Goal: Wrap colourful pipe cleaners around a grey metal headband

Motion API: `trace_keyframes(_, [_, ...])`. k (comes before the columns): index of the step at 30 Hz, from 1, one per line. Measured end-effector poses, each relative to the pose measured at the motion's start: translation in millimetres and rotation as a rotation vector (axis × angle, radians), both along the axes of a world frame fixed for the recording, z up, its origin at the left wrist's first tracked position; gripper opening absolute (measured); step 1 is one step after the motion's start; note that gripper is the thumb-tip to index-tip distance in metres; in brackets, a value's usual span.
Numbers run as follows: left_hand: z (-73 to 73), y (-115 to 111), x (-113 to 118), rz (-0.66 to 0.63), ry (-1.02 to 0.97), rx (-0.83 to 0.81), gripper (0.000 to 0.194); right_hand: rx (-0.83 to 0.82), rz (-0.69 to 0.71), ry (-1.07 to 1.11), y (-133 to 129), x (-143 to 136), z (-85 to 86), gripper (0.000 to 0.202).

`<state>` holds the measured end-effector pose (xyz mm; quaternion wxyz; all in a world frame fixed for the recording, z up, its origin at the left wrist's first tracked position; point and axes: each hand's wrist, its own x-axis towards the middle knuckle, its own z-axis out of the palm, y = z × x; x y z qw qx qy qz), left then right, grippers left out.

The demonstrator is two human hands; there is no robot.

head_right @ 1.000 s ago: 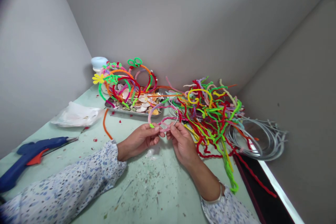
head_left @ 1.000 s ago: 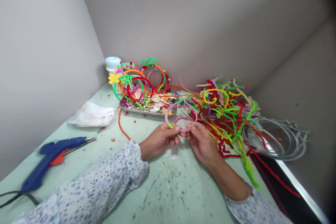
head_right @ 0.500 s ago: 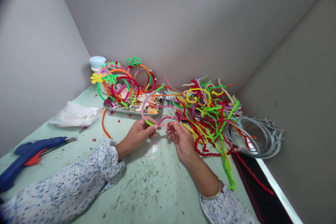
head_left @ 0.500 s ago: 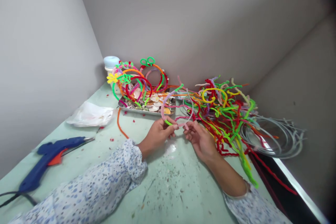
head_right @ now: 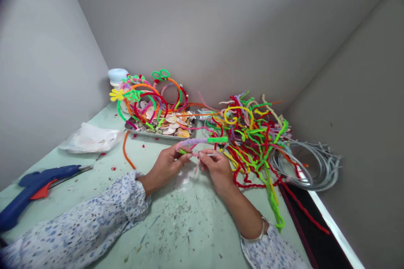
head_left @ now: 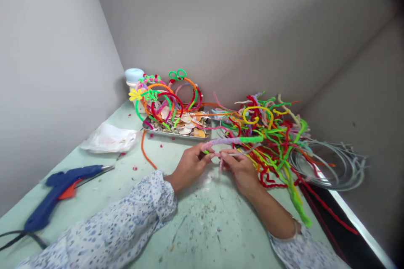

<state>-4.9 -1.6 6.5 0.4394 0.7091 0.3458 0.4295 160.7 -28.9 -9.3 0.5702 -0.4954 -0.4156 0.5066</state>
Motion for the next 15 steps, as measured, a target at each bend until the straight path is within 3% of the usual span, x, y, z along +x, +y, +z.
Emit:
trace_keyframes(7, [-4.2,3.4,0.7,0.043,-0.058,-0.073,0.022,0.008,-0.062,-0.176,-1.3,2.5,-3.5,0.024])
trace_keyframes(15, [2.9,2.7,2.0,0.065,-0.083,-0.152,0.018,-0.018,0.024,-0.155,-4.1,0.2,7.0,0.022])
